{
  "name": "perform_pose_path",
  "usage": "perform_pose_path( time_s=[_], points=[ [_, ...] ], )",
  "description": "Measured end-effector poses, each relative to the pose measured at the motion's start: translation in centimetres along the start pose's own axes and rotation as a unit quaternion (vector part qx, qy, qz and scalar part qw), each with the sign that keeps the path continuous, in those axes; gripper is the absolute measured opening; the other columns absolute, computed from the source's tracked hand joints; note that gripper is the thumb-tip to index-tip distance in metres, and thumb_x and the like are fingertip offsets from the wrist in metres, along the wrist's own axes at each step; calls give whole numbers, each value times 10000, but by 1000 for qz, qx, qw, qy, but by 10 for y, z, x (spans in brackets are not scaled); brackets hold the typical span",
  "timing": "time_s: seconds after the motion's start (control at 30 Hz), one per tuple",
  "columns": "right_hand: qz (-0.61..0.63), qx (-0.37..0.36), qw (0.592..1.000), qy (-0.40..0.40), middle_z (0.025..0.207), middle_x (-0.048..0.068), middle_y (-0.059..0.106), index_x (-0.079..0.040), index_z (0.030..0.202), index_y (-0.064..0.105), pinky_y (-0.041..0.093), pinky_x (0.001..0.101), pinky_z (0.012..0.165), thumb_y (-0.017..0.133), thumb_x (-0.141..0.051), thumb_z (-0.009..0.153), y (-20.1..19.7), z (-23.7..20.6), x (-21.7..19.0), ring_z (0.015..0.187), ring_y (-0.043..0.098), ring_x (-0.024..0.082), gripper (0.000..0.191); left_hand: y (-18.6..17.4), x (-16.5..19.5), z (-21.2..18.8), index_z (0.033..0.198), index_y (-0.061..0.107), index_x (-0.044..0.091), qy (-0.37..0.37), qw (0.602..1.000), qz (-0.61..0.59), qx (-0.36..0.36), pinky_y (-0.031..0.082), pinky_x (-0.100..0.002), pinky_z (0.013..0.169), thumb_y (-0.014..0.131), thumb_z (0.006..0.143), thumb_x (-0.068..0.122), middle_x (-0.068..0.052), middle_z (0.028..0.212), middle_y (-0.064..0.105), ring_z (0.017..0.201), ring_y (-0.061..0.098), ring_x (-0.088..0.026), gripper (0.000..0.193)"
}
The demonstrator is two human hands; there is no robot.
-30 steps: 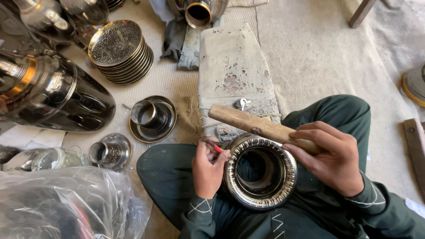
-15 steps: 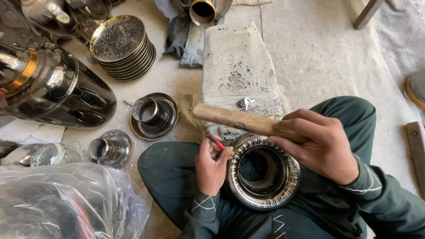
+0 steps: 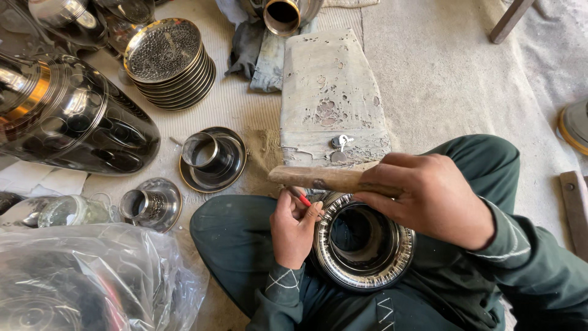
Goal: The person sits cross-legged on the floor with a brass bowl on their lap and hammers a punch against the bowl's rim, working around the edge to shape the decorative fluted border. They reposition the punch repeatedly and finally lift and turn the bowl to view the worked rim.
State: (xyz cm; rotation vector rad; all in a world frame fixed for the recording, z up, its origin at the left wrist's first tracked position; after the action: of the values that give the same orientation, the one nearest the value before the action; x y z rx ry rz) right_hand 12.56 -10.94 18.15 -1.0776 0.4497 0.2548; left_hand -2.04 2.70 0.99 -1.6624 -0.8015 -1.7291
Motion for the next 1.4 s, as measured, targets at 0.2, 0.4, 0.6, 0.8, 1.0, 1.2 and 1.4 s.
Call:
perform_pose_path(
  time_s=[0.2, 0.4, 0.6, 0.8, 1.0, 1.2, 1.4],
  points=[
    [0, -2, 1000, -23, 773, 66, 690, -84, 891, 785, 538, 354, 528, 863, -214, 755, -1, 3, -9, 590, 689, 243, 204, 0, 4, -4, 1002, 532, -20, 36, 998, 56, 2, 619, -270, 670, 740, 923, 26, -93, 820, 755, 764, 789, -130, 227],
    [10, 44, 997, -65, 836, 67, 694, -76, 913, 763, 547, 337, 539, 861, -225, 777, -4, -1, -22, 612, 686, 209, 224, -1, 1, -10, 996, 544, -20, 61, 997, 36, 19, 595, -266, 672, 749, 917, 44, -94, 813, 746, 757, 760, -123, 228],
    [5, 82, 991, -103, 894, 89, 683, -53, 948, 727, 546, 341, 552, 852, -218, 802, -8, -8, -31, 645, 683, 221, 254, -2, -4, -14, 915, 564, -28, 71, 993, 87, 34, 581, -267, 634, 776, 905, 65, -86, 785, 759, 707, 734, -106, 232],
    [27, 126, 984, -122, 945, 99, 667, -29, 1008, 704, 564, 319, 592, 839, -208, 834, -10, -15, -33, 716, 703, 219, 284, -1, -10, -15, 965, 577, -25, 74, 994, 75, 31, 594, -270, 648, 760, 899, 53, -100, 795, 735, 714, 704, -104, 210],
    [21, 141, 983, -115, 959, 116, 680, -44, 990, 704, 587, 327, 626, 868, -171, 791, -11, -25, -30, 763, 729, 232, 287, 0, -9, -17, 940, 589, -14, 81, 990, 111, 32, 598, -287, 652, 773, 903, 76, -100, 777, 729, 686, 719, -128, 208],
    [-7, 148, 983, -107, 951, 109, 680, -52, 963, 716, 585, 332, 635, 882, -169, 746, -10, -32, -25, 759, 726, 243, 297, 3, 3, -16, 954, 594, -17, 88, 989, 118, 17, 604, -297, 649, 780, 904, 81, -101, 792, 730, 696, 736, -142, 216],
    [3, 112, 991, -70, 878, 104, 695, -36, 914, 748, 558, 327, 561, 889, -163, 718, -6, -42, -18, 674, 713, 216, 272, 5, 9, -15, 982, 612, -5, 80, 988, 134, 3, 587, -298, 631, 757, 904, 77, -93, 780, 728, 674, 735, -140, 183]
  ],
)
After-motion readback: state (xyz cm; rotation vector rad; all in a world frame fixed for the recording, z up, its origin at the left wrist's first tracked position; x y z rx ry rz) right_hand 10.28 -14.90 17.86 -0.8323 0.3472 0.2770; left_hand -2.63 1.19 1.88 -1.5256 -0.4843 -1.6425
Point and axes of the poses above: each hand's wrist, its own z-axis towards the middle knuckle, its own y-axis out of the palm, x = y × z, the point moved 5 cm from there along z, towards the middle knuckle
